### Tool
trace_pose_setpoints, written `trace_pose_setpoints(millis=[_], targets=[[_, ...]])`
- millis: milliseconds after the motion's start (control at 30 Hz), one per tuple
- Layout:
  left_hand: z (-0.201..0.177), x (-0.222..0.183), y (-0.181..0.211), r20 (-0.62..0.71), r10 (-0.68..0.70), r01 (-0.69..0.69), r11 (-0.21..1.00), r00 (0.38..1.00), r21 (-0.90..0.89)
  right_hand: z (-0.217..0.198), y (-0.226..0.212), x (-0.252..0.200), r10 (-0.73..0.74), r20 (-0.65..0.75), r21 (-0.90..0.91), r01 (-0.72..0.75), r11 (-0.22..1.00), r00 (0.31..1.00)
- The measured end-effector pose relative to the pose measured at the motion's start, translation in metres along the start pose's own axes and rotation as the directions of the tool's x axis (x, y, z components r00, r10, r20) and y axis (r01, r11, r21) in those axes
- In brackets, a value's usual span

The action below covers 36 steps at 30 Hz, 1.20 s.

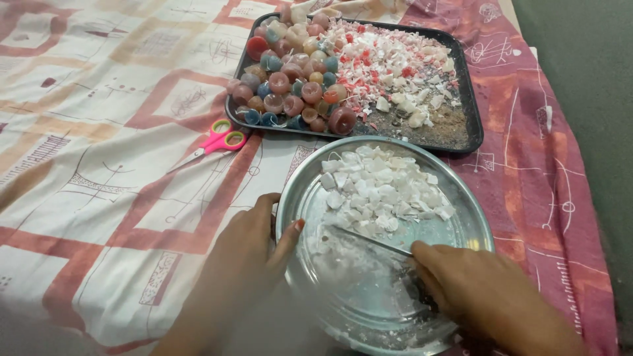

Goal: Cutting colorful wax scraps into smaller pieces using a knife on a metal tray.

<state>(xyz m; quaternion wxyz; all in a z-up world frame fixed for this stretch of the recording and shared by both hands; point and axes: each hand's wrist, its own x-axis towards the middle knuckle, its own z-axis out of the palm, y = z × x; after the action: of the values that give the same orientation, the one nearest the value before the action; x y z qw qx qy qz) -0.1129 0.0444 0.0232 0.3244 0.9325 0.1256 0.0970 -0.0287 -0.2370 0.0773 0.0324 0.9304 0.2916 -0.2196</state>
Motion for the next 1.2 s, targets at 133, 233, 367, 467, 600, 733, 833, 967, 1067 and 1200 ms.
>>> trace_pose_setpoints(millis=[133, 233, 367, 467, 600, 733, 833, 967, 1067, 1200], targets=[[0.000, 0.002, 0.002, 0.013, -0.007, 0.009, 0.991, 1.000, -0.132, 0.025, 0.045, -0.012, 0.102, -0.250, 0.119, -0.074, 0.990, 0.963], [-0.001, 0.002, 0.010, 0.012, -0.042, 0.044, 0.982, 0.999, -0.183, 0.032, 0.077, -0.007, 0.242, -0.468, 0.198, -0.166, 0.966, 0.850], [-0.011, -0.002, 0.022, 0.041, -0.102, 0.104, 0.993, 0.994, -0.062, 0.036, 0.092, -0.004, 0.431, -0.252, 0.470, -0.280, 0.837, 0.866], [-0.023, -0.004, 0.028, 0.095, -0.155, 0.167, 0.977, 0.983, -0.132, 0.042, 0.124, -0.010, 0.392, -0.191, 0.703, -0.154, 0.695, 0.900], [-0.031, 0.028, 0.022, 0.192, 0.090, 0.083, 0.669, 0.977, -0.739, -0.021, 0.102, -0.025, 0.453, -0.158, 0.884, -0.079, 0.462, 0.877], [-0.044, 0.089, 0.024, 0.130, 0.115, 0.035, 0.603, 0.985, -0.797, -0.060, 0.159, -0.003, 0.473, -0.195, 0.888, -0.050, 0.457, 0.859], [-0.057, 0.138, 0.027, 0.065, 0.120, -0.034, 0.675, 0.991, -0.737, -0.085, 0.176, 0.022, 0.254, -0.312, 0.893, 0.191, 0.407, 0.916], [-0.060, 0.192, 0.034, 0.212, 0.102, 0.146, 0.446, 0.972, -0.883, -0.109, 0.147, 0.060, 0.110, -0.677, 0.683, 0.567, 0.461, 0.728], [-0.056, 0.218, 0.044, 0.253, 0.071, 0.190, 0.475, 0.965, -0.859, -0.134, 0.137, 0.096, 0.205, -0.776, 0.623, 0.673, 0.398, 0.597], [-0.040, 0.263, 0.030, 0.370, -0.053, 0.333, 0.568, 0.927, -0.753, -0.166, 0.163, 0.147, 0.342, -0.718, 0.695, 0.650, 0.307, 0.605]])
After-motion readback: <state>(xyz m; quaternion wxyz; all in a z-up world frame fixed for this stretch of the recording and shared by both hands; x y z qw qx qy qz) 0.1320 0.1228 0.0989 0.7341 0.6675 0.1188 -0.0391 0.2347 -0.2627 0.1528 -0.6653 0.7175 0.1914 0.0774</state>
